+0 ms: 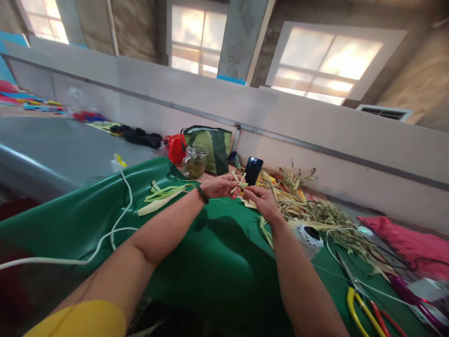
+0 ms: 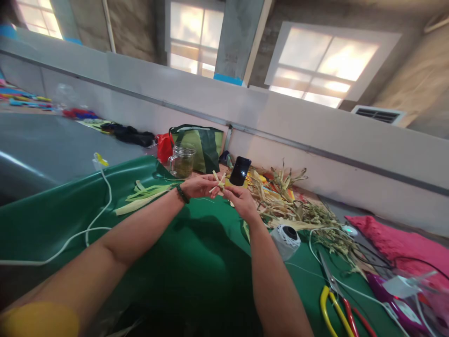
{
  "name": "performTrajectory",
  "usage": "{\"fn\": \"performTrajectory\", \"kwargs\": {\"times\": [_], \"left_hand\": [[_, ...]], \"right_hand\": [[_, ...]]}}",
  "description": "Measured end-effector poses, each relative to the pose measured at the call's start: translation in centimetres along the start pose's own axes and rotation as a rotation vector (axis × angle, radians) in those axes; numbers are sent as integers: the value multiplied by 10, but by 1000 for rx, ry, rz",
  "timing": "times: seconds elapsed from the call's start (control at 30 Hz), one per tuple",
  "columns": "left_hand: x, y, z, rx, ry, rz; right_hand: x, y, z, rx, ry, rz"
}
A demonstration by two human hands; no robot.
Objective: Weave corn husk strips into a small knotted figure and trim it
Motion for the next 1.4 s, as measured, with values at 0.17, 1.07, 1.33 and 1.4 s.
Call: {"fn": "performTrajectory", "kwargs": {"times": [0.17,1.07,1.33,1.4], "left_hand": [[0,3,2,-97,-205,-92],[-2,-6,2,69,-249,458],[-3,-1,8,100,-308,507],[-2,0,10,100,-289,518]], "right_hand": [[5,6,-1,-72,30,-121],[-14,14,-7,-203,-191,-510],[3,7,-5,-113,-194,-534],[4,3,-5,-79,-195,-510]]}}
Point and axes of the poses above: each hand's wrist, its own z-axis towards the middle knuckle, its own x-axis out of the palm, y = z × x, the point moved 6 cm from there along z, towards the middle knuckle, and after that the axes turned 4 degrees about z, right-handed, at the moved point
